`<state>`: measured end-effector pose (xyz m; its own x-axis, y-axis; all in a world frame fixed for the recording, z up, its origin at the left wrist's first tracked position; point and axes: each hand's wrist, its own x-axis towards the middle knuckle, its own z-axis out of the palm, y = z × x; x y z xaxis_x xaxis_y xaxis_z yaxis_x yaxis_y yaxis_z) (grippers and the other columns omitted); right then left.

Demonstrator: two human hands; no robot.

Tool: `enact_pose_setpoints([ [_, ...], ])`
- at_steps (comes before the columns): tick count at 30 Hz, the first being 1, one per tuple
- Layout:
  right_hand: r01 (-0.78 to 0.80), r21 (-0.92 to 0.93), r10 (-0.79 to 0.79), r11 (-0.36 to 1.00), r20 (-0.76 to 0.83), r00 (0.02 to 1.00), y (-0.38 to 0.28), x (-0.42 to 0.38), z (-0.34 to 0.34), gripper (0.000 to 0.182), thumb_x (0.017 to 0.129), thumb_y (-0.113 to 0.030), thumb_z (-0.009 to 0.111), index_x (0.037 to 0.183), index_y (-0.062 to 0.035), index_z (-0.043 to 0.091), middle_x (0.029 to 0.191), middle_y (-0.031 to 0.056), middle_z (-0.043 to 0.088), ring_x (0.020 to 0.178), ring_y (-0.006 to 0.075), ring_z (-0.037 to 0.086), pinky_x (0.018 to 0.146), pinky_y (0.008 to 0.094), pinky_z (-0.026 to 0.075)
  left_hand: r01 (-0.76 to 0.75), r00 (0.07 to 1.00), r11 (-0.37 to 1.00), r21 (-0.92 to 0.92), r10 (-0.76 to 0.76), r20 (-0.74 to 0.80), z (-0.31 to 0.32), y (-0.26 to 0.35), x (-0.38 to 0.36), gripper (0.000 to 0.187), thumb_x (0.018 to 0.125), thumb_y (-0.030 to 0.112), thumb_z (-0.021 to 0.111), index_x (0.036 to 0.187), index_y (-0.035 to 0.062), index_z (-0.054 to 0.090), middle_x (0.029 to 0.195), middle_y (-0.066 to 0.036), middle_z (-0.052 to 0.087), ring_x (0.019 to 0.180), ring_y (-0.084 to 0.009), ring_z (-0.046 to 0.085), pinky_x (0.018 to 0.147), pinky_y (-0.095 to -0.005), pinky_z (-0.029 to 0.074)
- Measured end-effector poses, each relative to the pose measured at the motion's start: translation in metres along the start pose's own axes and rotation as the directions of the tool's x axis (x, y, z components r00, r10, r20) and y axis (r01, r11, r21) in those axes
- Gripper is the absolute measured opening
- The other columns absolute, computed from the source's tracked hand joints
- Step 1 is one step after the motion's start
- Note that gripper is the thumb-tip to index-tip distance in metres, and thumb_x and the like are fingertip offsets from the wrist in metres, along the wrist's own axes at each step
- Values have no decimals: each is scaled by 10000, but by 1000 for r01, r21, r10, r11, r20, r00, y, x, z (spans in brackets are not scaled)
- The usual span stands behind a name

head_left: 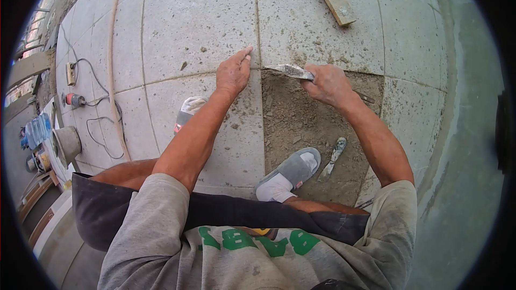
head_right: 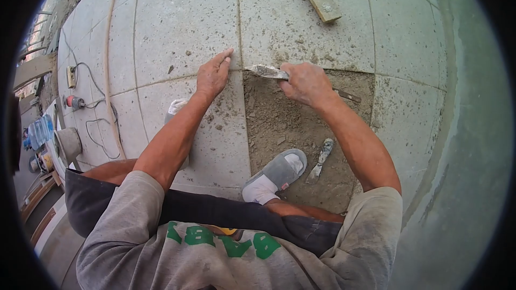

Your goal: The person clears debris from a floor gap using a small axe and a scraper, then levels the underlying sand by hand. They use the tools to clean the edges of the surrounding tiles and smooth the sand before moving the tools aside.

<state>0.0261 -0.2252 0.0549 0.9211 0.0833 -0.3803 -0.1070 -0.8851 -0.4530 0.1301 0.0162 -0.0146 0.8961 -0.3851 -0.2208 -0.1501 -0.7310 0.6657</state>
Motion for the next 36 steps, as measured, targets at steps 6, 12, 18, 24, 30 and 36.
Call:
enact_pose_setpoints([
  [6, -88, -26, 90, 996, 81, 993, -10, 1, 12, 253, 864, -277, 598, 949, -40, 617, 814, 194, 676, 805, 378, 670, 727, 495, 538, -45, 999, 999, 22, 44, 25, 0, 1, 5, 344, 959, 303, 490, 1242, 179, 644, 1190, -138, 663, 1082, -329, 634, 935, -400, 492],
  [12, -279, 83, 267, 957, 134, 954, -3, -61, 25, 353, 912, -324, 569, 1003, 17, 583, 851, 256, 667, 848, 422, 662, 776, 498, 530, -72, 994, 971, 228, 51, 99, 5, 9, -3, 413, 973, 375, 471, 1325, 186, 574, 1330, -125, 588, 1162, -342, 593, 971, -432, 472],
  [18, -517, 806, 694, 287, 197, 693, 9, -143, 13, 343, 983, -330, 513, 1111, -14, 486, 743, 137, 610, 558, 235, 630, 493, 375, 523, -117, 979, 928, 353, 48, 198, 15, 28, -4, 506, 987, 478, 428, 1380, 174, 521, 1406, -243, 484, 1310, -421, 451, 1021, -474, 428],
  [24, -296, 954, 764, -48, 226, 605, 14, -131, 29, 349, 993, -397, 495, 1110, -70, 466, 724, 47, 572, 485, 149, 569, 419, 309, 487, -177, 921, 872, 457, -16, 388, 12, 43, 6, 530, 990, 504, 393, 1373, 166, 532, 1350, -321, 496, 1291, -481, 440, 1064, -504, 370],
  [30, -605, 779, 763, 168, 286, 580, 10, -198, -56, 373, 988, -351, 497, 1182, -32, 479, 674, 46, 555, 466, 143, 559, 412, 301, 467, -334, 874, 766, 550, 32, 485, 24, 47, 14, 500, 984, 485, 406, 1325, 168, 590, 1119, -283, 644, 1120, -452, 564, 1008, -492, 413],
  [36, -628, 754, 803, 193, 247, 543, 24, -229, -116, 304, 1002, -347, 491, 1118, -66, 502, 662, 36, 552, 474, 138, 566, 400, 288, 460, -325, 916, 767, 553, 108, 387, 38, 42, 11, 462, 989, 452, 407, 1320, 178, 578, 1087, -269, 661, 1169, -530, 513, 1086, -554, 298],
])
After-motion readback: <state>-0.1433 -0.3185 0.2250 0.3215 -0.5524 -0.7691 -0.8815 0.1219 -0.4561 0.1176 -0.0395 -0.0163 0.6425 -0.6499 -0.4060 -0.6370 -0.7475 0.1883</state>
